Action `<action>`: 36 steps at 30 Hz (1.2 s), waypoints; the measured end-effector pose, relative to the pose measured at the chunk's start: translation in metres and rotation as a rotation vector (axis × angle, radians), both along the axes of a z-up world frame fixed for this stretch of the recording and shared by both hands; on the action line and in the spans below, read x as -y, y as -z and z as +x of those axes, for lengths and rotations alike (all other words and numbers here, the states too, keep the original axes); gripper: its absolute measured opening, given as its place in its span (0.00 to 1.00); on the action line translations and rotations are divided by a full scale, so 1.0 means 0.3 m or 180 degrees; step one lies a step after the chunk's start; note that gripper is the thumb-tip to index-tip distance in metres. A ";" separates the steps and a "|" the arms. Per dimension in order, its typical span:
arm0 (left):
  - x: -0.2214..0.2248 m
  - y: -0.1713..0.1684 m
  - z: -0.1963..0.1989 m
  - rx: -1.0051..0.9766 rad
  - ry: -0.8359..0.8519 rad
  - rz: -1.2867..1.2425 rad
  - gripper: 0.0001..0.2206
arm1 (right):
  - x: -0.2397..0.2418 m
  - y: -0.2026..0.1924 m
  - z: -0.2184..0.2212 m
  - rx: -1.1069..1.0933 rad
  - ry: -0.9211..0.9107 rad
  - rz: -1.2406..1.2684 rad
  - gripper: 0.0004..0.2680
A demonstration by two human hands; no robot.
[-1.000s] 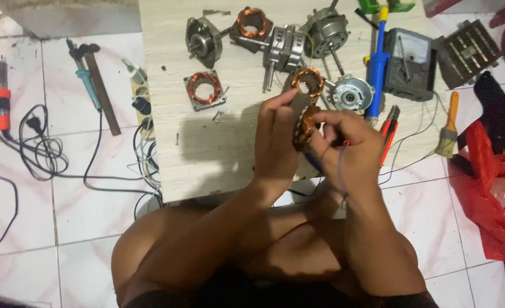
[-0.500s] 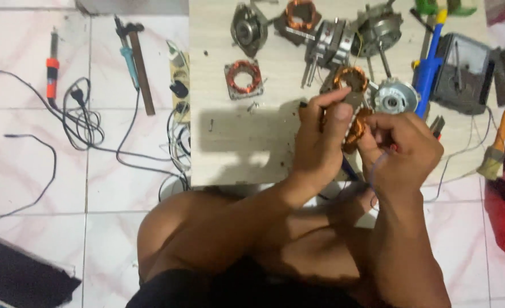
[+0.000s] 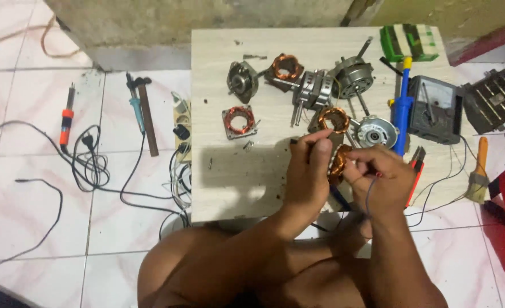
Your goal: Testing the electrical continuity of motor stator coils using a multimeter.
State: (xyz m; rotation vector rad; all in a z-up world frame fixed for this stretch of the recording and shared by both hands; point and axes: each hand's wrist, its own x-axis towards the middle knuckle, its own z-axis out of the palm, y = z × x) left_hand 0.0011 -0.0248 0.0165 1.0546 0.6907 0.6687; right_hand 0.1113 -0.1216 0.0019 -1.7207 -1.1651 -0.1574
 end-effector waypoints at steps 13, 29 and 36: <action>0.012 -0.034 0.006 0.0360 -0.0254 -0.0610 0.24 | -0.022 -0.024 -0.052 -0.0032 0.0141 0.0194 0.03; -0.005 0.037 -0.002 0.0423 -0.0355 -0.0199 0.21 | -0.021 -0.012 -0.063 -0.0971 0.0036 -0.0185 0.07; 0.016 0.061 0.004 0.0472 -0.0275 -0.0684 0.24 | -0.018 -0.031 -0.063 -0.1072 0.0202 -0.0237 0.05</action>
